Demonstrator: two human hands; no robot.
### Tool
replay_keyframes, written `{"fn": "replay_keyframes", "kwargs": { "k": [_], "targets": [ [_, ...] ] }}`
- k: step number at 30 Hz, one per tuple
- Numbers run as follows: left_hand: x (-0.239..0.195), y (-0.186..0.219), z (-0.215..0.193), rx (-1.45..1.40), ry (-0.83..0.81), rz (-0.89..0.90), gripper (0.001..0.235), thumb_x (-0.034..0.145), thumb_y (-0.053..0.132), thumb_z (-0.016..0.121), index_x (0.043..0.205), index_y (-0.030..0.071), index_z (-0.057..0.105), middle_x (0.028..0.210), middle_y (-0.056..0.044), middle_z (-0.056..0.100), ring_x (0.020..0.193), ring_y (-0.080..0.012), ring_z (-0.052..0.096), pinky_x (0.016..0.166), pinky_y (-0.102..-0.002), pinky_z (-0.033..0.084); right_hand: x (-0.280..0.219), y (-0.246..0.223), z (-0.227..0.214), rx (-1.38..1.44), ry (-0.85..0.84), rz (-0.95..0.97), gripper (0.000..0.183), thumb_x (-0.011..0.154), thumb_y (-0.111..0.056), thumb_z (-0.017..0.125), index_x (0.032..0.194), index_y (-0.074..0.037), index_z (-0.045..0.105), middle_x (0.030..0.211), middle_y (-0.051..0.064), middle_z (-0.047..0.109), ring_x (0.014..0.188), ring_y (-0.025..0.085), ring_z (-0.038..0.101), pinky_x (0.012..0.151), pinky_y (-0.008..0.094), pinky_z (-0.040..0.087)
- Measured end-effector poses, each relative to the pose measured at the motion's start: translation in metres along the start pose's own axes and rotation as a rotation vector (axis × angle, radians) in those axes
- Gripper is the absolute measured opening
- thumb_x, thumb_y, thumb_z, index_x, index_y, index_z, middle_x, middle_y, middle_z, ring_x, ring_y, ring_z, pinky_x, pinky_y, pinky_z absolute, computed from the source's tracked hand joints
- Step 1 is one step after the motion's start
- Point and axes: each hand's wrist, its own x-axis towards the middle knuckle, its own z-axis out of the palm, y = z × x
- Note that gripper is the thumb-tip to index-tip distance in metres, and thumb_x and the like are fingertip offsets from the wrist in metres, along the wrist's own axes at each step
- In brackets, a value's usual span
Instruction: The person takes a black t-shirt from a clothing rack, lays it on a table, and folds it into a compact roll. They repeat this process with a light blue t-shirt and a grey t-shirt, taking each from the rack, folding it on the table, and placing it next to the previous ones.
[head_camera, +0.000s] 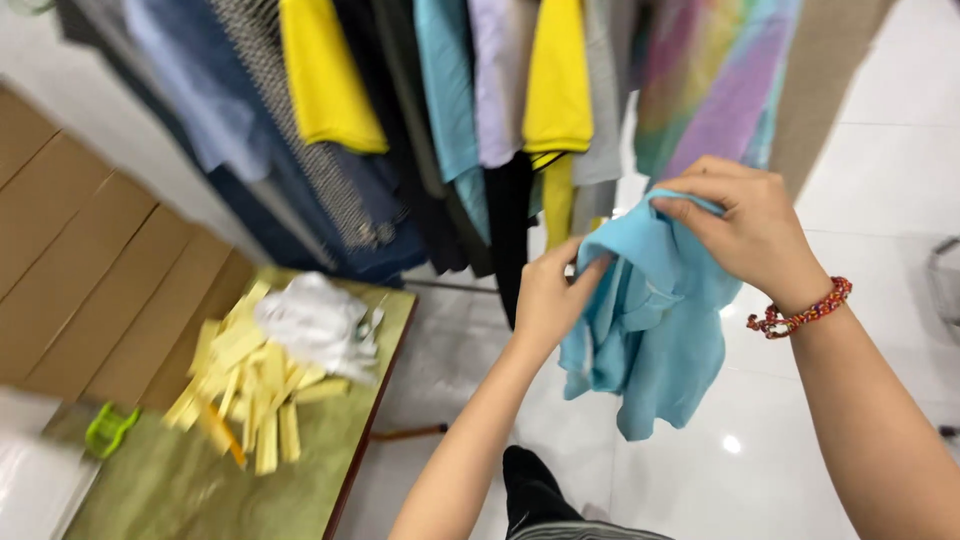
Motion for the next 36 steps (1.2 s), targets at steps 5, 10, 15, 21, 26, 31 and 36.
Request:
{"fn": "replay_keyframes", "kwargs": {
  "k": [5, 10, 15, 21, 26, 31, 36],
  "targets": [
    [-0.069, -0.078, -0.006, -0.006, -0.081, -0.253, 0.024, 0.093, 0.036, 0.076, 0.092, 0.014, 0.066, 0.088, 0.003, 0.07, 0.076, -0.0124, 0.07, 0.073, -0.03, 0.051, 0.001, -0.021, 0.021, 0.073, 0.031, -0.051, 0.007, 0.111, -0.007, 0.075, 0.112, -0.003, 0.081, 0.099, 0.006, 0.07, 0.091, 0.016, 0.061, 0.083, 0.03, 0.045],
    [-0.11, -0.087, -0.02, -0.065, -0.183, -0.563, 0.038, 0.101, 0.048, 0.064, 0.09, 0.015, 0.048, 0.087, 0.002, 0.07, 0.07, -0.0174, 0.081, 0.06, -0.027, 0.053, 0.002, -0.034, 0.039, 0.095, 0.001, -0.129, 0.006, 0.113, -0.006, 0.077, 0.115, -0.003, 0.081, 0.094, 0.006, 0.067, 0.088, 0.017, 0.059, 0.08, 0.031, 0.044],
    [-0.115, -0.108, -0.032, 0.017, -0.117, -0.389, 0.031, 0.089, 0.037, 0.064, 0.07, 0.021, 0.083, 0.143, -0.002, 0.048, 0.137, -0.0253, 0.042, 0.118, -0.048, 0.034, 0.009, -0.027, 0.045, 0.122, -0.033, -0.165, 0.006, 0.113, -0.004, 0.076, 0.114, 0.0, 0.08, 0.104, 0.009, 0.072, 0.096, 0.019, 0.064, 0.087, 0.032, 0.048],
    [-0.101, -0.064, -0.046, -0.15, 0.004, 0.001, 0.019, 0.083, 0.022, 0.067, 0.07, 0.022, 0.081, 0.135, 0.0, 0.063, 0.14, -0.0249, 0.049, 0.122, -0.045, 0.034, 0.013, -0.005, 0.045, 0.288, 0.012, 0.031, 0.008, 0.12, -0.009, 0.072, 0.118, -0.002, 0.076, 0.105, 0.003, 0.067, 0.099, 0.012, 0.057, 0.089, 0.027, 0.043],
    [-0.09, -0.049, -0.06, -0.307, 0.078, -0.11, 0.025, 0.094, 0.024, 0.07, 0.072, 0.012, 0.074, 0.115, 0.001, 0.056, 0.111, -0.0159, 0.057, 0.101, -0.034, 0.046, 0.013, 0.006, 0.044, 0.34, 0.087, 0.089, 0.011, 0.123, -0.011, 0.072, 0.119, -0.002, 0.076, 0.102, 0.001, 0.062, 0.099, 0.011, 0.053, 0.089, 0.026, 0.04],
    [-0.094, -0.057, -0.064, -0.131, 0.127, -0.004, 0.025, 0.089, 0.037, 0.082, 0.095, 0.013, 0.08, 0.12, 0.0, 0.052, 0.114, -0.0165, 0.054, 0.104, -0.032, 0.049, 0.013, 0.003, 0.039, 0.356, 0.102, 0.14, 0.011, 0.122, -0.013, 0.072, 0.117, -0.004, 0.075, 0.101, -0.001, 0.06, 0.099, 0.01, 0.051, 0.09, 0.024, 0.039],
    [-0.106, -0.102, -0.03, 0.055, 0.208, 0.028, 0.039, 0.081, -0.008, 0.072, 0.107, 0.012, 0.05, 0.107, -0.006, 0.048, 0.085, -0.0194, 0.051, 0.078, -0.032, 0.049, 0.011, -0.019, 0.034, 0.428, 0.049, 0.19, 0.018, 0.12, -0.017, 0.069, 0.107, -0.006, 0.071, 0.1, -0.004, 0.061, 0.096, 0.007, 0.053, 0.086, 0.022, 0.042]
  ]
}}
